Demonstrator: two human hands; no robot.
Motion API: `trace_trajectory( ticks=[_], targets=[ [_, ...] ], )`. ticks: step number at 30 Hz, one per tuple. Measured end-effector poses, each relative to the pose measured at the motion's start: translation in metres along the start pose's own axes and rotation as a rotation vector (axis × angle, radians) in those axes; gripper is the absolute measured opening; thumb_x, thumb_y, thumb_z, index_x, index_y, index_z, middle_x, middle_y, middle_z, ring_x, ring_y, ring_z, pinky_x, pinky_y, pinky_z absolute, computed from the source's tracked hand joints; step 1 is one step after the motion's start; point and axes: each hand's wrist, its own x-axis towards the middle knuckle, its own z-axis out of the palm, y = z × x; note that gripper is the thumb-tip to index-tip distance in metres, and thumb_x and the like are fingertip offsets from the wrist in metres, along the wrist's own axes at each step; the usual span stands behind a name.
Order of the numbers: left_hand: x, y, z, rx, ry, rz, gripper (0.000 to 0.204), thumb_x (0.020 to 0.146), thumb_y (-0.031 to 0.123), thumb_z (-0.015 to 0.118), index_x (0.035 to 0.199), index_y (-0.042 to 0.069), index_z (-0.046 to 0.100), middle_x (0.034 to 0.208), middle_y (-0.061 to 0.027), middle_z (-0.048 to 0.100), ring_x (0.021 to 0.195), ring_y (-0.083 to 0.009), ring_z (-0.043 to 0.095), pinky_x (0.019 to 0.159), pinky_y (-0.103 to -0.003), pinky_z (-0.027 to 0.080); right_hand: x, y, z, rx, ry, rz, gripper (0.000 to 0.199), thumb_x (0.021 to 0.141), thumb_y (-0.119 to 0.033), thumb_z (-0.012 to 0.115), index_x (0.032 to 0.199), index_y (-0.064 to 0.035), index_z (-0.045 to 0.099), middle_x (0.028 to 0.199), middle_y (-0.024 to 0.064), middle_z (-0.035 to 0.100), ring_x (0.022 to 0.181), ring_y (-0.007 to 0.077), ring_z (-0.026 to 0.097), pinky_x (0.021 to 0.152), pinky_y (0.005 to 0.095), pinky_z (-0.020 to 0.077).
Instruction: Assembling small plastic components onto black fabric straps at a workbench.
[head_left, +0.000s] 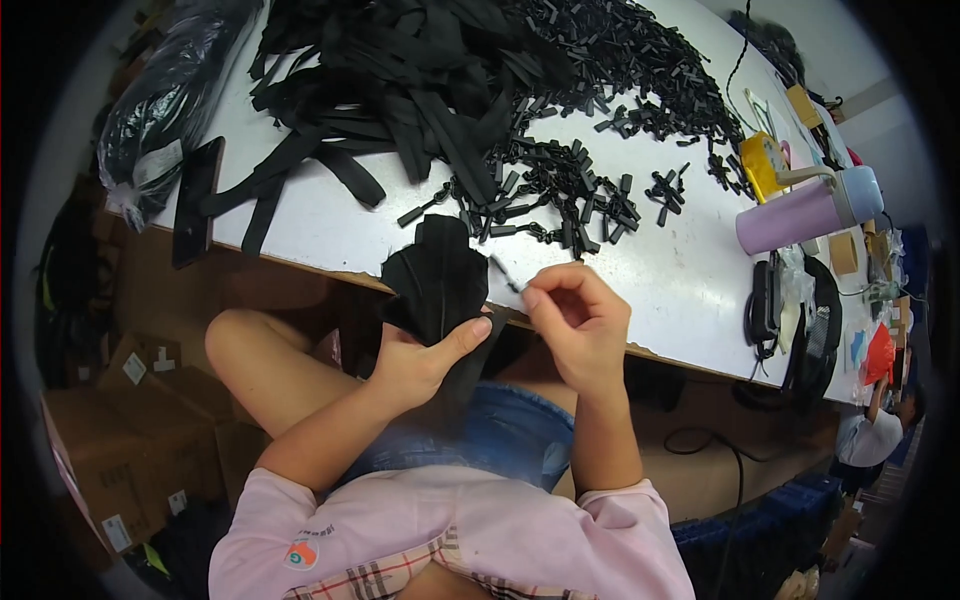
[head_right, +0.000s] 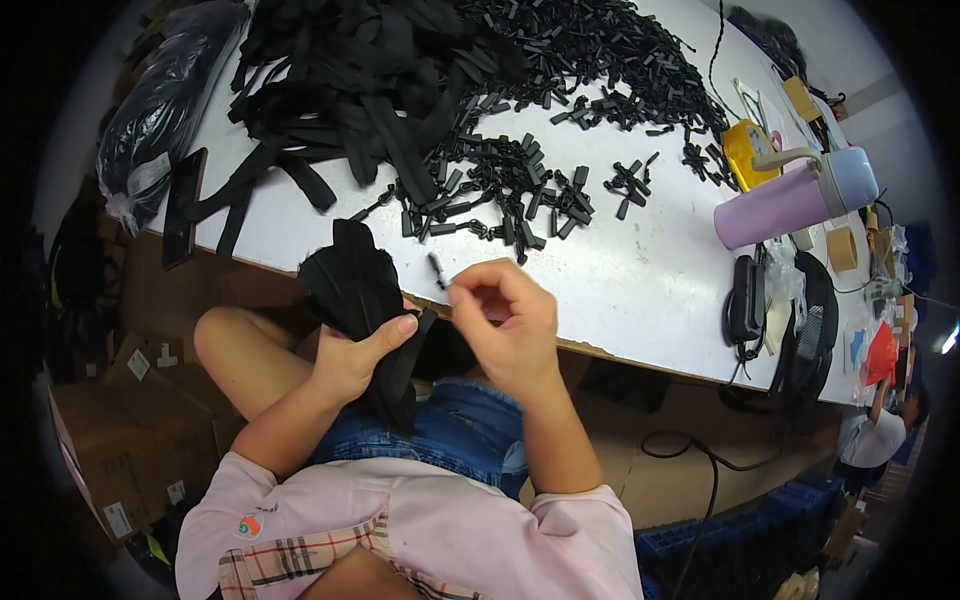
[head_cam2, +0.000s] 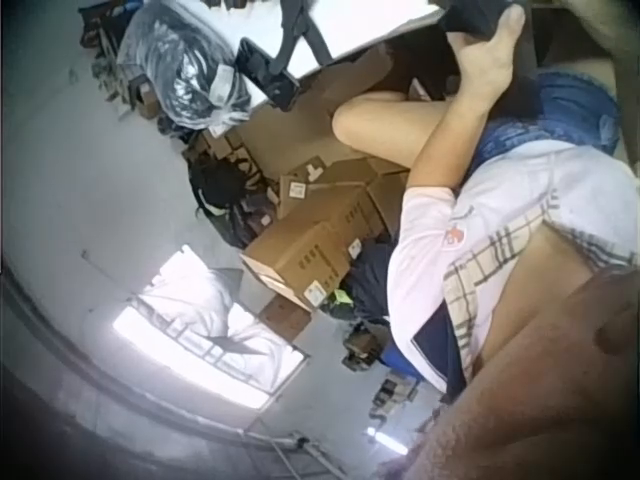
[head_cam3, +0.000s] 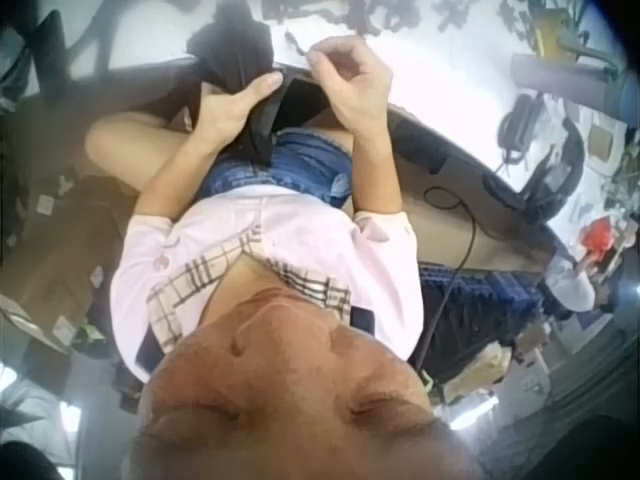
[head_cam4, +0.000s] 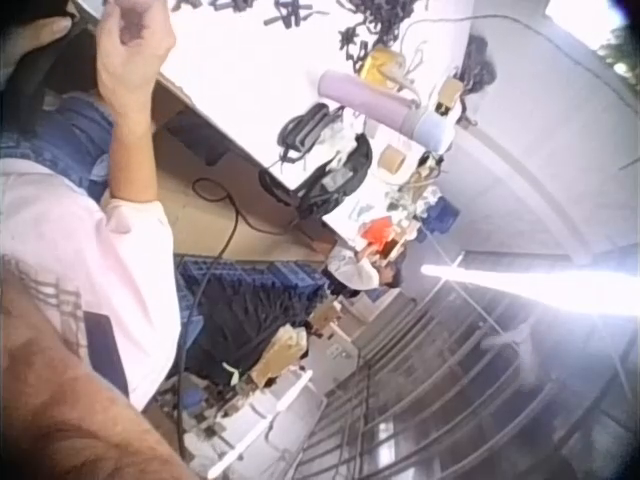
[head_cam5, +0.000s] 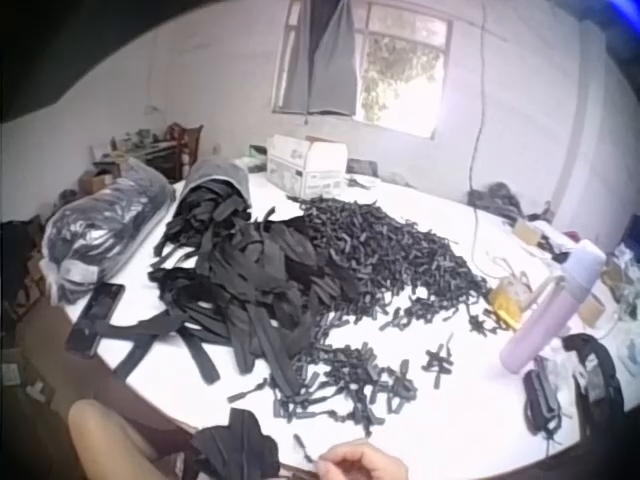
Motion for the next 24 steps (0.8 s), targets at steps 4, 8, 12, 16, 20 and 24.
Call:
trace_trajectory(
  ticks=[4,8,12,16,20,24],
  targets=[
    [0.002,0.003,0.002,-0.002,-0.063,0.09,0.016,0.074,0.003,0.06,0.089,0.001,0.057,0.082,-0.0008,0.057,0.075,-0.0062,0.051,0.068,-0.02,0.042,-0.004,-0.004,0.012,0.091,-0.085,0.006,0.007,0.073,0.003,0.057,0.079,0.0022,0.054,0.074,0.0041,0.054,0.064,0.006,0.053,0.055,0.0174,0.0437],
    [0.001,0.002,0.002,-0.044,-0.046,0.113,0.013,0.075,0.002,0.059,0.087,0.001,0.058,0.081,-0.0014,0.058,0.073,-0.0059,0.052,0.066,-0.02,0.043,-0.004,0.001,0.013,-0.049,-0.071,-0.143,0.007,0.071,0.007,0.057,0.077,0.003,0.055,0.076,0.0065,0.054,0.06,0.0073,0.052,0.051,0.0175,0.0426],
    [0.003,0.004,0.002,0.087,-0.045,0.154,0.01,0.075,0.001,0.058,0.085,0.001,0.059,0.079,-0.0019,0.059,0.072,-0.0063,0.053,0.065,-0.02,0.043,-0.002,-0.002,0.012,-0.263,-0.123,-0.273,0.007,0.069,0.004,0.06,0.075,0.0017,0.057,0.075,0.0074,0.055,0.057,0.0097,0.054,0.049,0.0194,0.0433],
    [0.001,0.006,-0.003,0.227,-0.068,0.179,0.015,0.075,0.003,0.059,0.09,0.001,0.057,0.082,-0.0021,0.058,0.075,-0.0074,0.053,0.066,-0.021,0.043,-0.001,-0.005,0.013,-0.48,-0.161,-0.439,0.008,0.069,0.004,0.06,0.076,0.0018,0.057,0.073,0.0075,0.055,0.053,0.0102,0.052,0.047,0.02,0.0423],
    [-0.002,0.002,-0.007,0.02,-0.042,0.043,0.025,0.077,0.008,0.058,0.1,0.001,0.05,0.089,-0.0022,0.054,0.081,-0.0084,0.051,0.072,-0.021,0.042,-0.009,0.006,0.02,-0.254,-0.066,-0.322,0.009,0.07,0.004,0.06,0.077,0.0017,0.056,0.073,0.0062,0.054,0.053,0.0078,0.05,0.047,0.0187,0.0407],
    [-0.004,0.007,-0.004,0.013,-0.048,0.082,0.022,0.078,0.008,0.058,0.098,0.001,0.051,0.087,-0.0017,0.054,0.075,-0.0065,0.05,0.065,-0.02,0.043,-0.02,0.012,0.03,0.051,0.035,-0.116,0.007,0.071,0.003,0.06,0.077,0.0015,0.056,0.072,0.0055,0.053,0.053,0.0053,0.048,0.045,0.0163,0.038]
  ],
)
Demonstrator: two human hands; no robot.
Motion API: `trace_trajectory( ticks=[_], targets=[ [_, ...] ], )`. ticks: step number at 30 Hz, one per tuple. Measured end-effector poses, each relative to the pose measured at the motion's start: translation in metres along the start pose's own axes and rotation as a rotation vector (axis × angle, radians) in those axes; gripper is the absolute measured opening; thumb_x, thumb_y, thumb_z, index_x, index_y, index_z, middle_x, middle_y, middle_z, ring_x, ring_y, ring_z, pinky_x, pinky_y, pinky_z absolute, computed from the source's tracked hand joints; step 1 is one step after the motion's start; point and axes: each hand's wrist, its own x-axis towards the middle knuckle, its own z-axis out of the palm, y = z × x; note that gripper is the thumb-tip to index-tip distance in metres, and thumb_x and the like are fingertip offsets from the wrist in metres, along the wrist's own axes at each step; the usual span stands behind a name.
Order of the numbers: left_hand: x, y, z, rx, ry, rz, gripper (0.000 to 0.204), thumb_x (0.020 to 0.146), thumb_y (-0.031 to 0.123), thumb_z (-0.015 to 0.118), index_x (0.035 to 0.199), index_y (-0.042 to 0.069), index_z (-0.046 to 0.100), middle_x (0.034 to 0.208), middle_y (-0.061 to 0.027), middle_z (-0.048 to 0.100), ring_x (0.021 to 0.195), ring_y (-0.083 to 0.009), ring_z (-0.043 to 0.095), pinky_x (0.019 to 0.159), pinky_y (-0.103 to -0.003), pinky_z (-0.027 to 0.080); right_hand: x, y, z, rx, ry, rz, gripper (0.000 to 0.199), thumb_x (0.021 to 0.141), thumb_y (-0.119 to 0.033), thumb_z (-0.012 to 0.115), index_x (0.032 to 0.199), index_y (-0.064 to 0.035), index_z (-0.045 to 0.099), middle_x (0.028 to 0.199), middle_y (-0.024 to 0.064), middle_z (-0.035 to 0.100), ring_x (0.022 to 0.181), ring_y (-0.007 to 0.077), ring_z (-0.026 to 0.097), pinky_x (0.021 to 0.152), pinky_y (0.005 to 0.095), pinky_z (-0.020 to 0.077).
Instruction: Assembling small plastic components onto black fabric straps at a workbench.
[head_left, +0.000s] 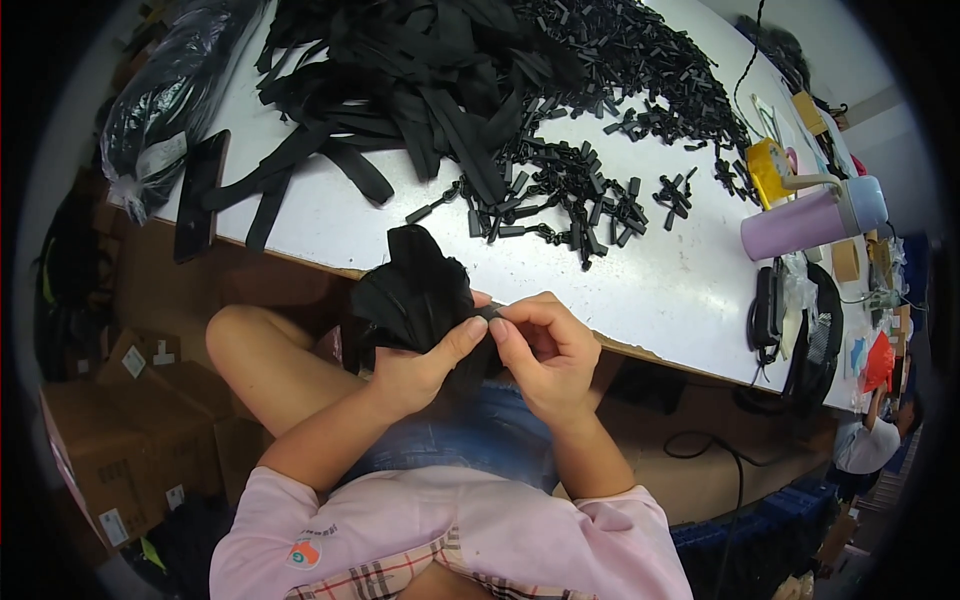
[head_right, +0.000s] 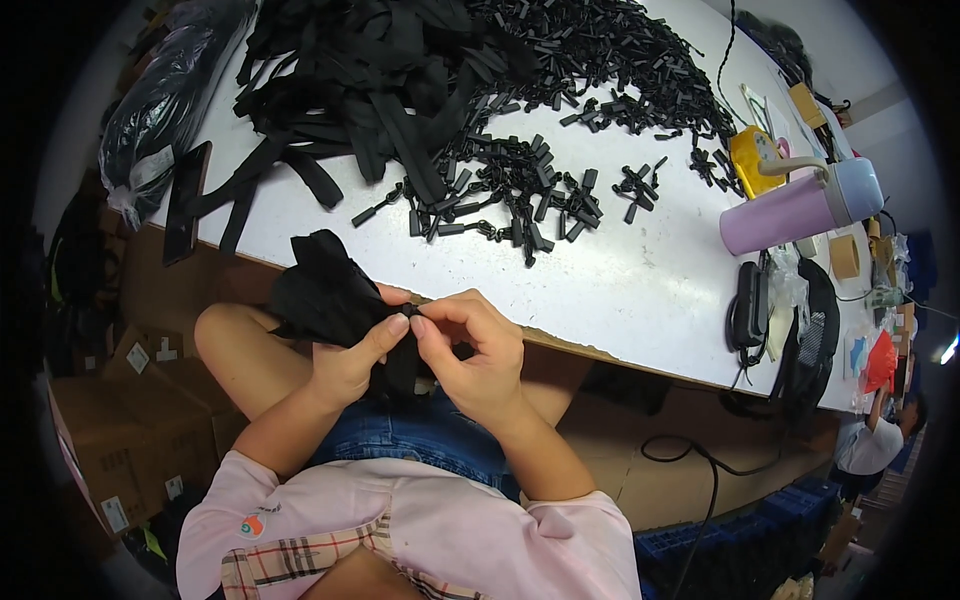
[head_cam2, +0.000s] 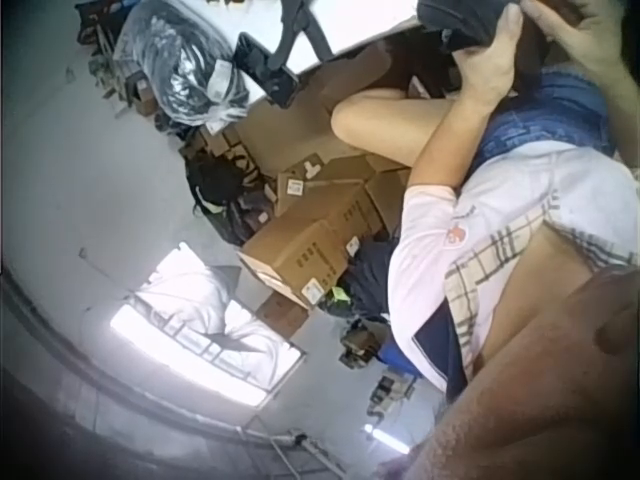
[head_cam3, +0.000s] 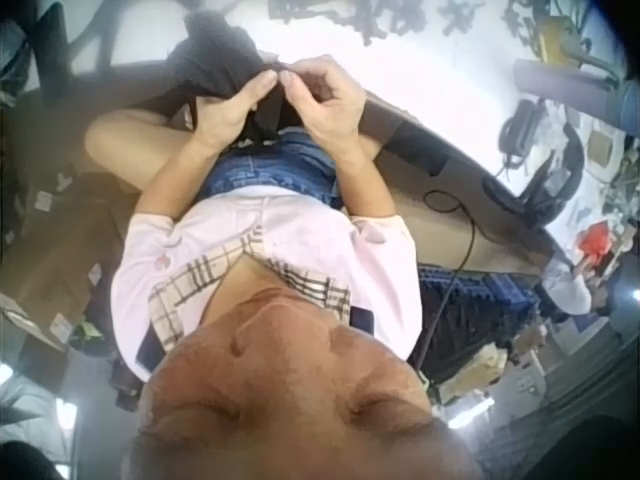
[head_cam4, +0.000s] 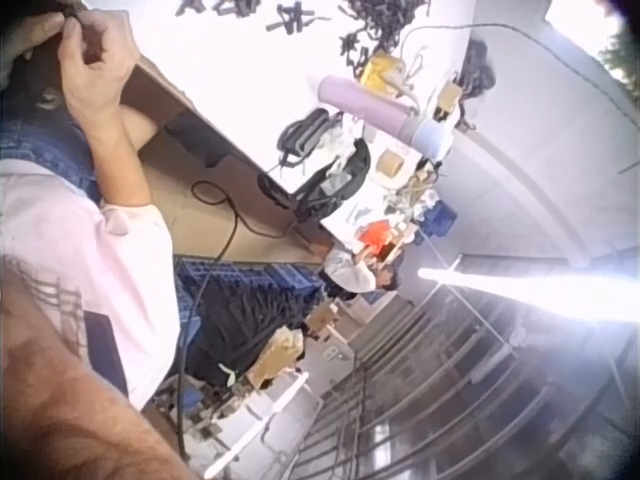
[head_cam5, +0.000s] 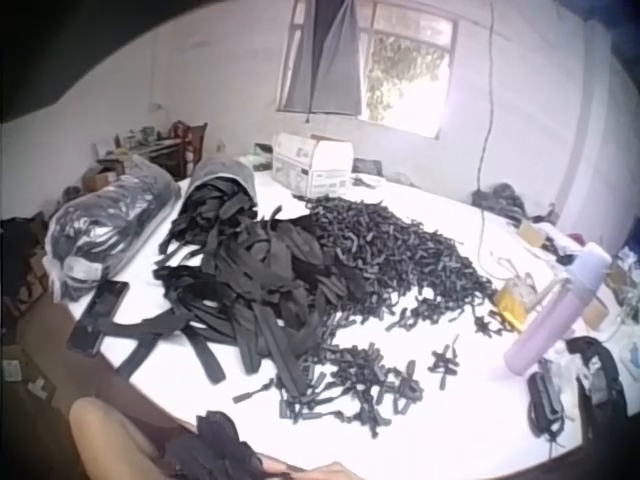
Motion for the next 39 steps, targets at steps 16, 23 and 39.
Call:
trace_trajectory(
  ticks=[16,23,39],
  targets=[
    [0.0,0.003,-0.005,-0.092,0.01,-0.09,0.019,0.077,0.009,0.058,0.093,0.0,0.054,0.076,-0.0021,0.055,0.053,-0.0036,0.046,0.043,-0.015,0.038,0.004,0.005,-0.005,0.292,-0.118,0.161,0.006,0.075,0.0,0.057,0.079,0.0009,0.053,0.071,0.0014,0.051,0.049,0.0042,0.044,0.044,0.0157,0.035],
    [0.002,0.008,-0.005,-0.058,-0.091,-0.123,0.017,0.073,0.004,0.058,0.09,0.001,0.053,0.078,-0.0046,0.053,0.05,-0.0055,0.045,0.044,-0.016,0.037,0.008,0.005,-0.015,0.617,-0.28,0.498,0.005,0.076,-0.003,0.057,0.078,0.0004,0.052,0.063,-0.0008,0.048,0.048,0.0024,0.039,0.04,0.0152,0.0294],
    [-0.003,0.006,0.003,0.054,0.063,-0.006,0.018,0.077,0.005,0.056,0.095,0.002,0.054,0.08,-0.0029,0.055,0.056,-0.0039,0.046,0.047,-0.015,0.038,-0.004,0.018,-0.003,0.122,-0.184,0.063,0.005,0.079,-0.005,0.053,0.078,-0.0002,0.051,0.067,-0.0002,0.046,0.053,0.003,0.036,0.047,0.0171,0.0303]
  ],
)
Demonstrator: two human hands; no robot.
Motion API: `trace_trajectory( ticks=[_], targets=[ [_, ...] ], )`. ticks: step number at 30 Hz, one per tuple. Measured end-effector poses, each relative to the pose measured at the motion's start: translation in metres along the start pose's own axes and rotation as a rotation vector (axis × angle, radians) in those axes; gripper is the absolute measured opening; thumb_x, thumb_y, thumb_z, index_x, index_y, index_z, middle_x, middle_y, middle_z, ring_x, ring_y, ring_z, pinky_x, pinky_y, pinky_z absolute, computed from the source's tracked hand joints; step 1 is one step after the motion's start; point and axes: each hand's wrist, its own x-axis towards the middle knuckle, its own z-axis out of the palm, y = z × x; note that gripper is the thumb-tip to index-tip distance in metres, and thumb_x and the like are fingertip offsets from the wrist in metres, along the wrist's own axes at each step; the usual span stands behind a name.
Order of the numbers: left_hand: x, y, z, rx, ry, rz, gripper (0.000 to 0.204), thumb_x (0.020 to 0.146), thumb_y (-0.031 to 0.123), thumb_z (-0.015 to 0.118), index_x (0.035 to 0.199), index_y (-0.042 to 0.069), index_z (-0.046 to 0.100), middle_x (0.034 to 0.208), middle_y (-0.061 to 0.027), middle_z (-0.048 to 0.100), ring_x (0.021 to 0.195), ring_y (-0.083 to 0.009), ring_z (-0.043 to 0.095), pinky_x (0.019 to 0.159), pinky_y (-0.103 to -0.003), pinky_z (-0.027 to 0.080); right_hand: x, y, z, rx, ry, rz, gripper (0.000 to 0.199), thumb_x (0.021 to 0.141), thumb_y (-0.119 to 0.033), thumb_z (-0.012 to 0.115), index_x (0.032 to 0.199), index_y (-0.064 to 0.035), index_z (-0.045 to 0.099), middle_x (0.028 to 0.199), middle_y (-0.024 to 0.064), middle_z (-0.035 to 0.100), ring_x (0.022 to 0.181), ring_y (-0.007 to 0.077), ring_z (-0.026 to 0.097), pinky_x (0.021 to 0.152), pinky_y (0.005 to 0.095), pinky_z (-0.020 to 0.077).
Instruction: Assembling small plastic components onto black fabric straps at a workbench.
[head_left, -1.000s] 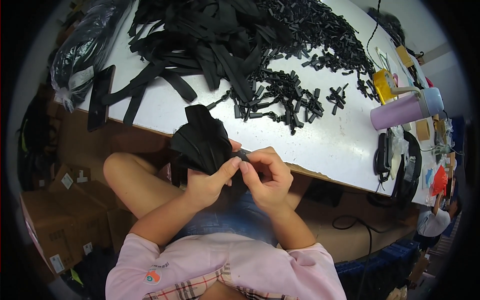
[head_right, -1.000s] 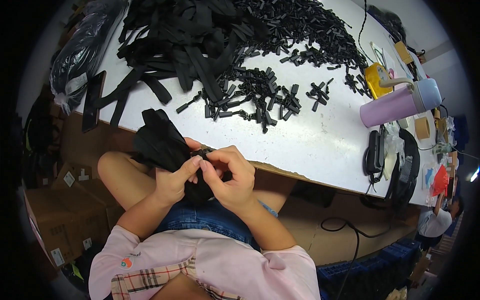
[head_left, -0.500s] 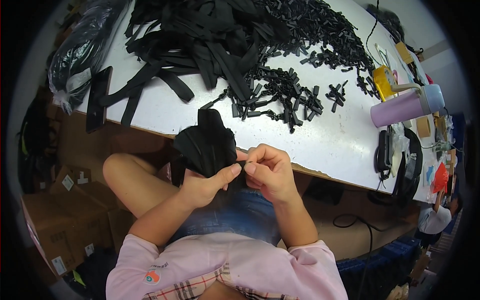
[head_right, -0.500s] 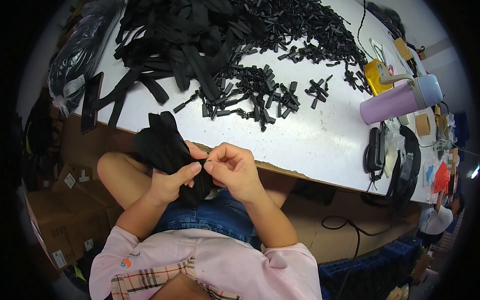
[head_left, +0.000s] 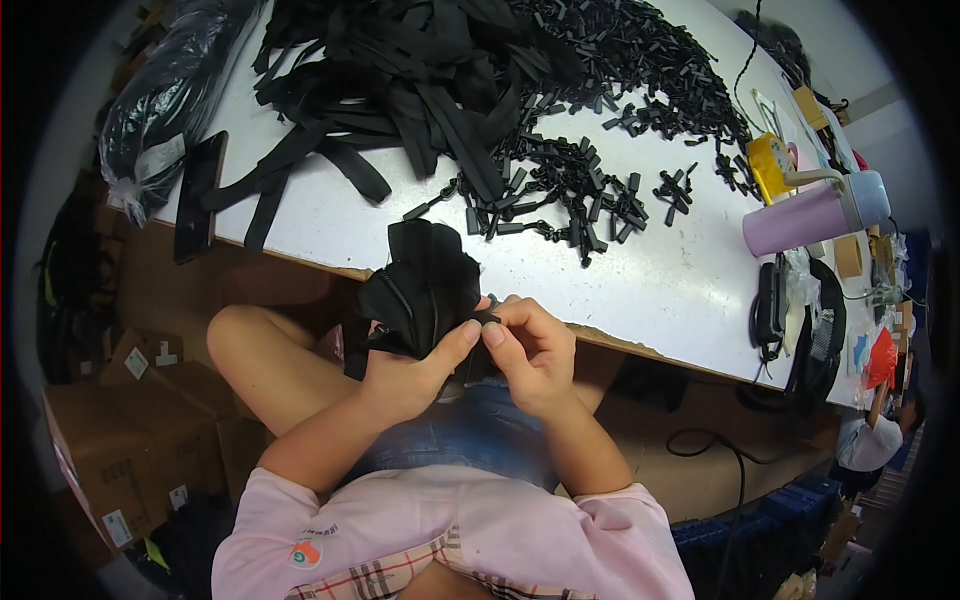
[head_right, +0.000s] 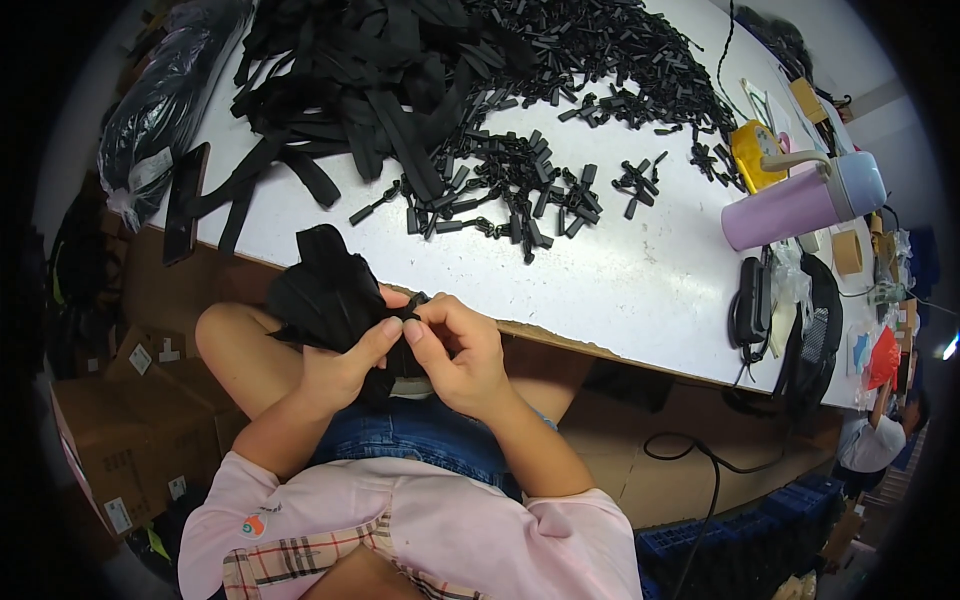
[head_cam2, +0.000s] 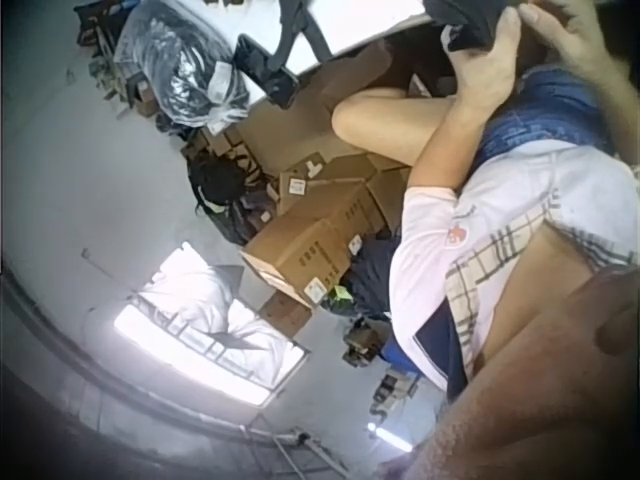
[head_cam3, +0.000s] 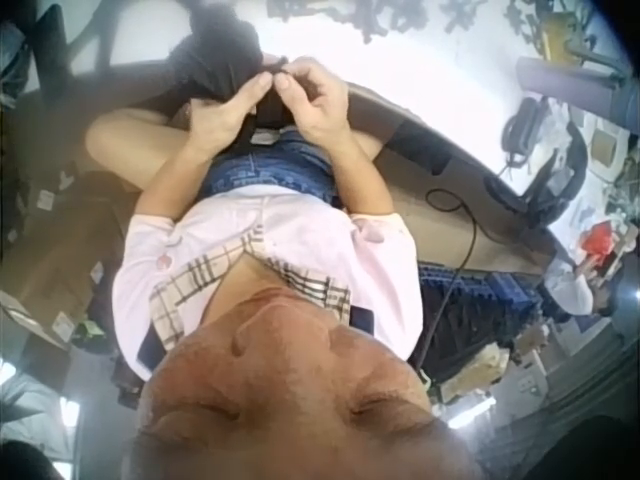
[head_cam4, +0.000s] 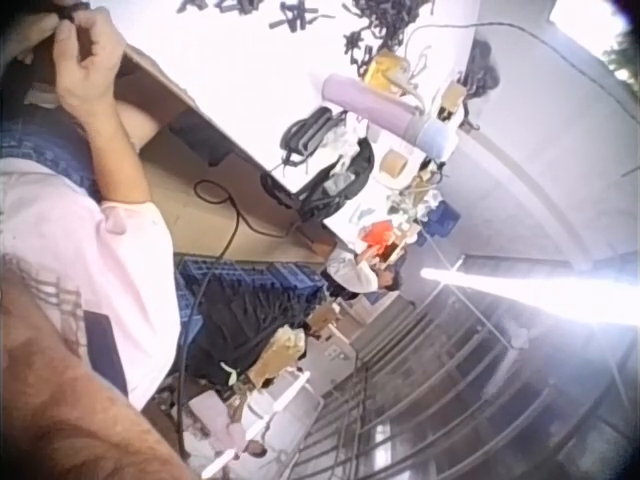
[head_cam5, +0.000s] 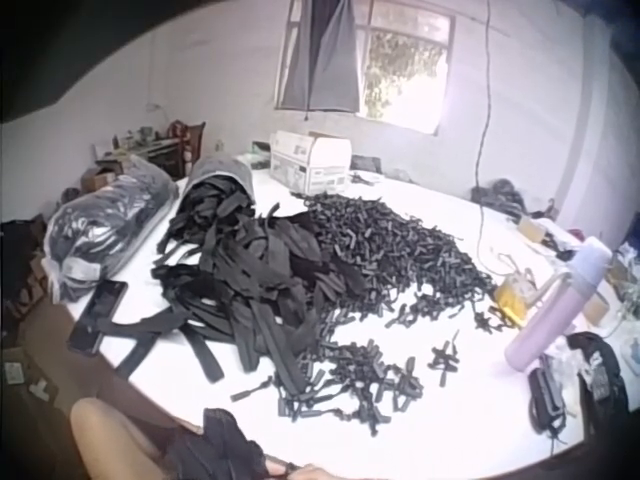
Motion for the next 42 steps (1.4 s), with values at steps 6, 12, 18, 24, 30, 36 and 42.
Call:
trace_trajectory(
  ticks=[6,12,18,24,30,36,42],
  targets=[
    [0.002,0.0,-0.01,0.211,-0.093,0.123,0.02,0.076,0.004,0.059,0.095,0.0,0.056,0.087,-0.0039,0.059,0.078,-0.0079,0.054,0.071,-0.024,0.045,-0.001,-0.012,0.004,0.214,0.006,0.172,0.008,0.082,-0.007,0.051,0.078,-0.0005,0.051,0.069,-0.0014,0.046,0.06,0.0027,0.037,0.053,0.017,0.0317],
    [0.006,0.002,-0.015,-0.089,-0.127,-0.187,0.018,0.076,0.011,0.061,0.091,0.002,0.057,0.081,-0.0009,0.058,0.062,-0.0041,0.05,0.049,-0.017,0.04,0.001,-0.003,0.003,-0.221,0.114,-0.259,0.005,0.078,-0.004,0.054,0.079,-0.0005,0.052,0.069,-0.0014,0.047,0.053,0.001,0.034,0.045,0.0159,0.0274],
    [0.002,0.001,-0.006,0.025,-0.004,-0.05,0.016,0.078,0.017,0.059,0.084,0.004,0.053,0.066,0.0002,0.05,0.048,-0.0046,0.042,0.042,-0.017,0.033,0.013,-0.02,-0.006,0.04,-0.157,0.174,0.007,0.074,-0.004,0.059,0.076,-0.0003,0.053,0.054,-0.0061,0.042,0.046,-0.0006,0.031,0.042,0.0158,0.0241],
    [0.012,-0.005,-0.012,-0.114,0.016,-0.116,0.015,0.077,0.013,0.059,0.085,0.002,0.053,0.062,0.0006,0.048,0.046,-0.0042,0.041,0.04,-0.017,0.033,0.014,-0.023,-0.007,-0.404,-0.461,0.052,0.018,0.065,-0.012,0.065,0.072,-0.0023,0.052,0.053,0.0056,0.044,0.042,0.0163,0.04,0.04,0.0264,0.0337],
    [0.012,0.004,-0.012,-0.025,-0.095,-0.27,0.019,0.073,0.013,0.061,0.089,0.003,0.054,0.069,0.0005,0.051,0.052,-0.0036,0.046,0.042,-0.017,0.035,0.027,-0.046,0.013,-0.611,0.077,-0.339,0.027,0.064,-0.004,0.065,0.09,-0.0046,0.059,0.069,0.0037,0.047,0.048,0.0076,0.042,0.041,0.0201,0.0322],
    [0.014,0.005,-0.02,-0.113,-0.256,-0.328,0.03,0.067,0.007,0.065,0.093,0.003,0.052,0.073,-0.0007,0.051,0.054,-0.0052,0.046,0.042,-0.018,0.035,0.026,-0.034,-0.001,-0.436,-0.026,-0.233,0.027,0.065,-0.004,0.065,0.09,-0.0064,0.057,0.076,0.0044,0.047,0.055,0.0091,0.044,0.045,0.0212,0.0366],
    [0.01,-0.001,-0.014,-0.316,-0.149,-0.229,0.021,0.072,0.014,0.065,0.084,0.002,0.051,0.068,-0.0015,0.05,0.051,-0.0069,0.044,0.043,-0.018,0.035,0.014,-0.032,-0.007,0.214,-0.117,0.262,0.008,0.077,-0.006,0.059,0.079,0.0002,0.053,0.069,0.0015,0.054,0.054,0.0034,0.048,0.045,0.0155,0.0381]
  ],
)
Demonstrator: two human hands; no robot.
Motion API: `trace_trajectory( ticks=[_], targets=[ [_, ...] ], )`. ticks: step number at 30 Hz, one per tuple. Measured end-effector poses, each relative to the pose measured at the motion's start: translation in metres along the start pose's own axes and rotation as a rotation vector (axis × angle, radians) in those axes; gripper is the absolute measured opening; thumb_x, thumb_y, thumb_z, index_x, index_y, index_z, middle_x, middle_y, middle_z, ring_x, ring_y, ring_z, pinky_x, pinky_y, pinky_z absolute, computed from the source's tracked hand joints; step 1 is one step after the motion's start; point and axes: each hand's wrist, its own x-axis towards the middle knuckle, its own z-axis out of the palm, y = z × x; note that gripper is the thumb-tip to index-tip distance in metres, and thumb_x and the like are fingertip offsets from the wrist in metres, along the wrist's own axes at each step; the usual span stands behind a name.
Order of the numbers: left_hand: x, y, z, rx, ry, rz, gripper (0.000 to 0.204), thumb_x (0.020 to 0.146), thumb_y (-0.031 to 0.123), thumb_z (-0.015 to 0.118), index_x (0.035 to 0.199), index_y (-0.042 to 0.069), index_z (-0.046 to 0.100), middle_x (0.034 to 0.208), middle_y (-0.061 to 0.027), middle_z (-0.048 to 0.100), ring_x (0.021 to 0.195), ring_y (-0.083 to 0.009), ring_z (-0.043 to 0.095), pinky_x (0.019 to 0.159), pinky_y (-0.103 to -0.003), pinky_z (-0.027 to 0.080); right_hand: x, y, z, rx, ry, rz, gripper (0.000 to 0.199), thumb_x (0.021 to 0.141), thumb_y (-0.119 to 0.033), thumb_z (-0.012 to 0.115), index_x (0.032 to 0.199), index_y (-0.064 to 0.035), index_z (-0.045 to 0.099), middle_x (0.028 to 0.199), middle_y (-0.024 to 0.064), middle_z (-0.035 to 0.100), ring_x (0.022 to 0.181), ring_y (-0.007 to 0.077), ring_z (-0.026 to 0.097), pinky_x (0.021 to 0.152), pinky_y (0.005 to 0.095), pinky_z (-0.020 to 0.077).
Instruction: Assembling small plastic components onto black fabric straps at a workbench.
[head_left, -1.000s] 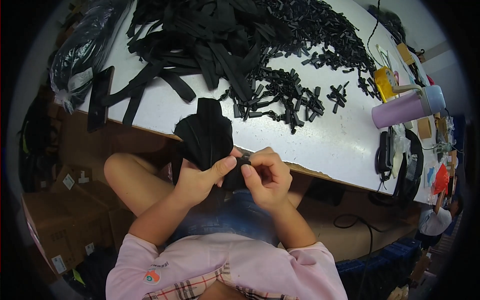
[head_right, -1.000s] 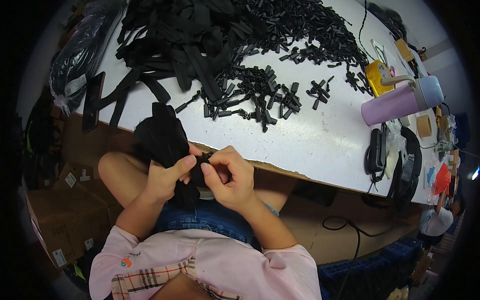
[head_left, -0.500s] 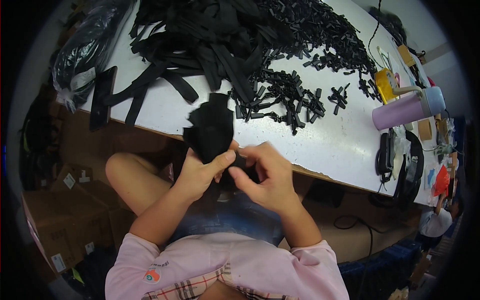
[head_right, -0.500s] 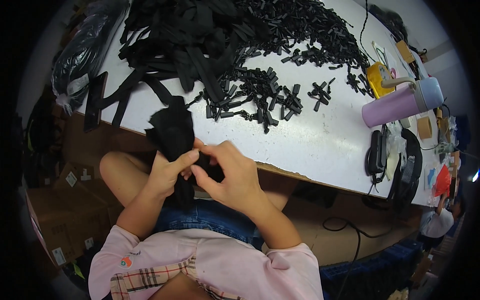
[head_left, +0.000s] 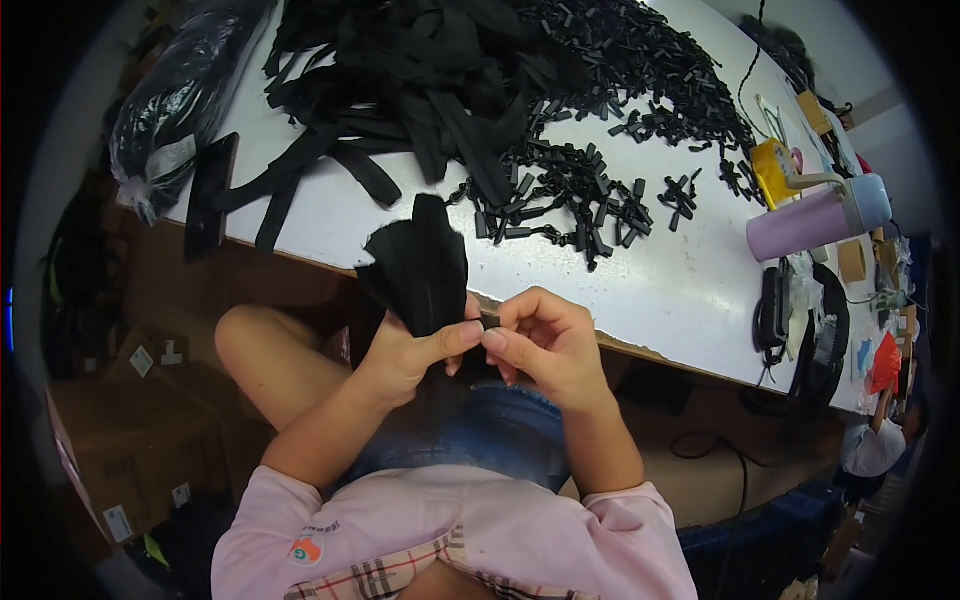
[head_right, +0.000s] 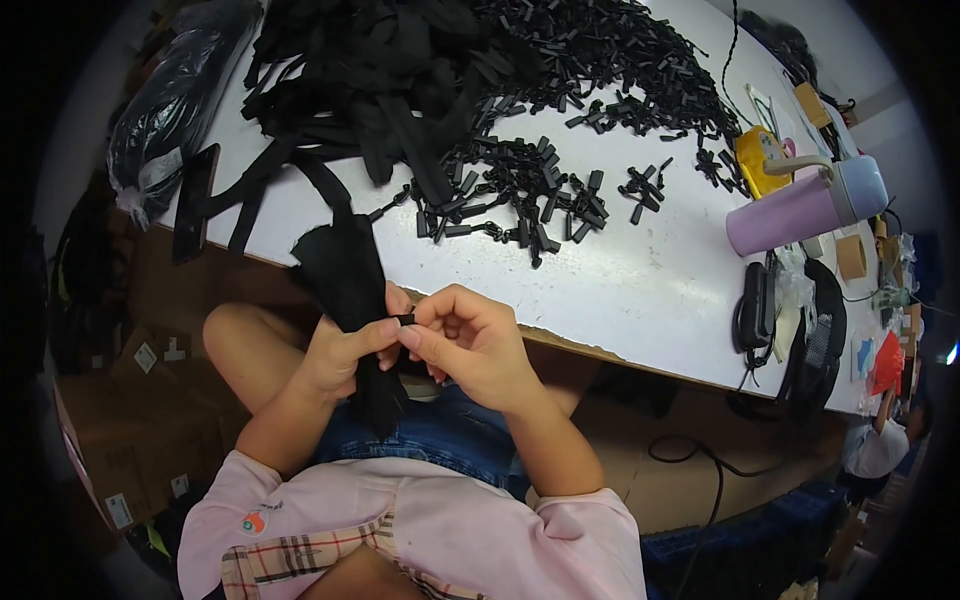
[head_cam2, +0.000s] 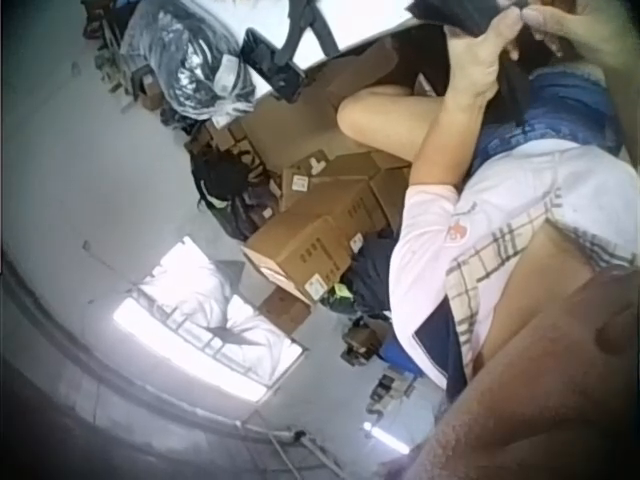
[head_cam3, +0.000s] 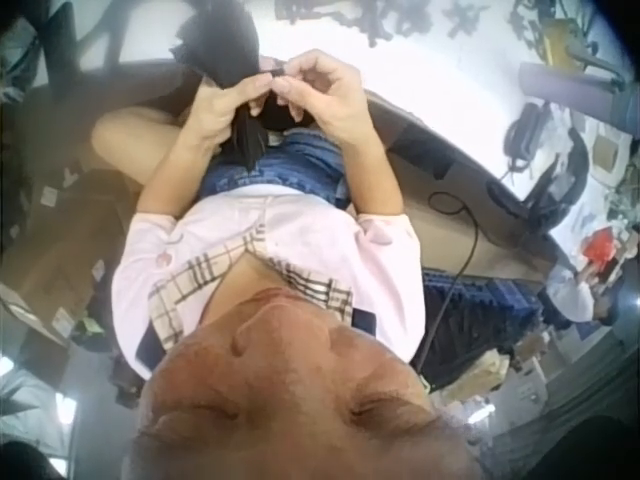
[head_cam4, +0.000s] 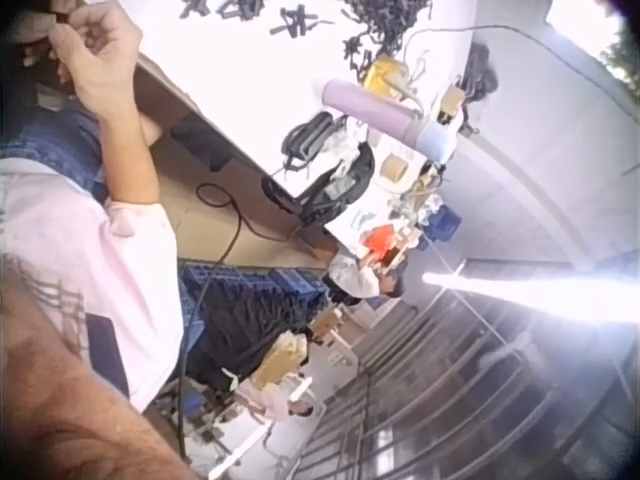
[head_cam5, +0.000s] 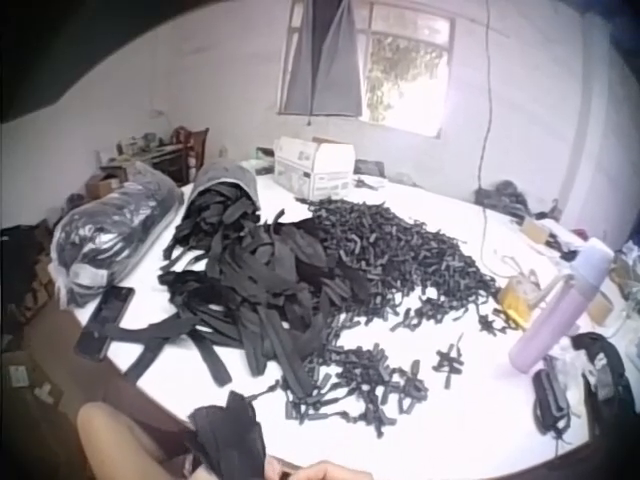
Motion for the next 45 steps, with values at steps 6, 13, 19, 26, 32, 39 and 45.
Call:
trace_trajectory(
  ticks=[6,13,19,26,32,39,45],
  targets=[
    [0.0,-0.001,0.003,-0.096,0.02,-0.029,0.019,0.077,0.015,0.059,0.083,0.001,0.05,0.062,-0.0021,0.048,0.048,-0.0058,0.041,0.041,-0.018,0.034,-0.003,0.009,0.007,0.084,0.128,0.094,0.008,0.079,-0.007,0.055,0.082,0.0003,0.053,0.068,0.003,0.056,0.052,0.0033,0.048,0.044,0.0158,0.0387],
    [-0.003,-0.01,0.007,0.188,0.067,0.074,0.015,0.077,0.009,0.057,0.087,0.002,0.05,0.069,-0.005,0.048,0.052,-0.0084,0.043,0.046,-0.02,0.036,-0.004,0.018,0.006,-0.056,0.19,-0.232,0.007,0.079,-0.005,0.053,0.078,0.0018,0.052,0.065,0.0027,0.055,0.051,0.0047,0.047,0.043,0.016,0.0365],
    [0.0,-0.019,0.002,0.837,-0.059,0.85,0.016,0.071,0.007,0.06,0.087,0.004,0.058,0.077,-0.0056,0.053,0.067,-0.0151,0.053,0.058,-0.024,0.043,-0.01,0.01,0.002,0.425,0.13,0.135,0.007,0.074,0.0,0.052,0.067,-0.0005,0.05,0.053,0.0018,0.048,0.041,0.0037,0.037,0.035,0.0172,0.0273],
    [-0.009,-0.02,0.016,0.177,0.034,0.241,0.012,0.077,0.006,0.056,0.087,0.001,0.052,0.068,-0.0035,0.049,0.052,-0.0112,0.046,0.045,-0.022,0.039,-0.013,0.007,0.001,0.107,0.201,-0.026,0.002,0.074,0.0,0.053,0.075,0.0004,0.053,0.063,0.0052,0.052,0.045,0.0074,0.041,0.039,0.0196,0.0325],
    [0.007,-0.005,0.005,-0.321,0.076,-0.134,0.016,0.078,0.012,0.052,0.086,-0.002,0.049,0.069,-0.008,0.049,0.059,-0.0152,0.051,0.05,-0.028,0.047,0.004,-0.01,-0.039,-1.516,0.441,-0.586,0.021,0.066,0.003,0.055,0.087,0.0001,0.055,0.087,0.011,0.052,0.071,0.022,0.049,0.057,0.027,0.0431],
    [0.005,-0.002,0.008,-0.188,0.045,-0.123,0.019,0.077,0.011,0.054,0.09,-0.002,0.05,0.075,-0.0083,0.054,0.07,-0.0172,0.055,0.057,-0.028,0.049,-0.002,-0.015,-0.044,-1.608,0.418,-0.465,0.021,0.063,0.005,0.054,0.084,0.0012,0.055,0.079,0.0113,0.05,0.071,0.0253,0.049,0.059,0.0325,0.044],
    [0.004,-0.014,0.011,0.072,0.122,0.083,0.019,0.075,0.009,0.06,0.091,0.002,0.052,0.083,-0.0016,0.054,0.075,-0.0086,0.05,0.067,-0.021,0.042,0.003,-0.005,-0.042,-0.999,0.501,-0.38,0.017,0.068,0.005,0.055,0.084,0.0018,0.055,0.075,0.0076,0.052,0.064,0.0156,0.051,0.056,0.0237,0.0425]
  ],
)
